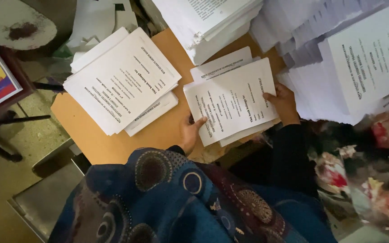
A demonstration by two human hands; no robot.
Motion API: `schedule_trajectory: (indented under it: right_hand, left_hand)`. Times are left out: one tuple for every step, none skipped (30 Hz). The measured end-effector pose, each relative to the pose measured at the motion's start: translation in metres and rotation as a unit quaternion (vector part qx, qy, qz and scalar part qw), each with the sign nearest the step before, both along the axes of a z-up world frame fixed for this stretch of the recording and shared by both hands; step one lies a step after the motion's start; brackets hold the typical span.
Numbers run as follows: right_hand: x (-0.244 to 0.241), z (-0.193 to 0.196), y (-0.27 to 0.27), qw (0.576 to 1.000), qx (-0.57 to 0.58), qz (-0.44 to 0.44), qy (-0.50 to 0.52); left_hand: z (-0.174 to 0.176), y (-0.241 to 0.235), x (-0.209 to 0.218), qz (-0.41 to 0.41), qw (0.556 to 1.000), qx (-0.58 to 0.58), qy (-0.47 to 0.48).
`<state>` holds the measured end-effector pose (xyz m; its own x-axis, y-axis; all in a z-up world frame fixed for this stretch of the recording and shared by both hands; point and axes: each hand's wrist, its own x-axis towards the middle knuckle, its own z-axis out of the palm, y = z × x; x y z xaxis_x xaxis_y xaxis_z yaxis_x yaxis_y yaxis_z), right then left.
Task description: The person is manually sorting and collating printed sheets of paper into organized stacks on a workbench.
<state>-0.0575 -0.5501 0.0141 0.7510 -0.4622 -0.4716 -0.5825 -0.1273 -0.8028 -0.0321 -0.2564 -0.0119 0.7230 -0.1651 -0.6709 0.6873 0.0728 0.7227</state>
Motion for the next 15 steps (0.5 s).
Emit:
schedule_trajectory:
  right_hand:
    - [0.0,-0.005,-0.004,1.0,0.001,0.002,0.001]
    - [-0.001,-0.01,-0.007,1.0,-0.004,0.006,0.006]
    - [-0.003,-0.015,-0.011,1.0,-0.009,0.009,0.01]
    - [-0.003,-0.014,-0.011,1.0,-0.009,0.007,0.011]
    - [-0.002,-0.013,-0.011,1.0,0.002,0.008,0.006]
    - [0.0,-0.013,-0.012,1.0,0.013,0.012,0.002]
    - [-0.001,-0.013,-0.012,1.0,0.013,0.012,0.002]
    - [-0.002,-0.014,-0.012,1.0,0.004,0.012,0.004]
    - [-0.003,-0.015,-0.012,1.0,-0.006,0.012,0.006]
    - [-0.002,-0.015,-0.01,1.0,-0.006,0.013,0.007]
    - [-0.002,-0.014,-0.009,1.0,-0.003,0.011,0.006]
    - [-0.001,-0.013,-0.008,1.0,-0.001,0.007,0.004]
    - [-0.002,-0.018,-0.01,1.0,-0.001,0.007,0.004]
    - [-0.003,-0.023,-0.013,1.0,-0.021,0.016,0.005]
    - [-0.003,-0.029,-0.015,0.999,-0.041,0.025,0.007]
  left_hand:
    - [-0.004,0.001,0.0,0.002,1.0,0.001,0.001]
    - [-0.009,0.001,0.0,-0.003,1.0,0.001,0.0]
    - [-0.013,0.002,0.0,-0.009,1.0,0.002,-0.002]
    - [-0.011,0.002,0.001,-0.01,1.0,0.002,-0.001]
    - [-0.008,0.002,0.001,-0.016,1.0,0.009,-0.012]
    - [-0.006,0.002,0.001,-0.018,0.999,0.017,-0.023]
    - [-0.007,0.002,0.002,-0.018,0.999,0.017,-0.023]
    - [-0.008,0.003,0.002,-0.014,0.999,0.021,-0.02]
    - [-0.009,0.003,0.002,-0.01,0.999,0.025,-0.017]
    - [-0.014,0.004,0.002,-0.009,1.0,0.025,-0.017]
    - [-0.018,0.005,0.001,-0.015,0.999,0.025,-0.023]
    - [-0.023,0.005,0.002,-0.022,0.999,0.024,-0.03]
    - [-0.02,0.006,0.002,-0.021,0.999,0.024,-0.03]
    - [-0.018,0.007,0.004,-0.022,0.999,0.017,-0.02]
    - [-0.015,0.008,0.005,-0.022,1.0,0.009,-0.01]
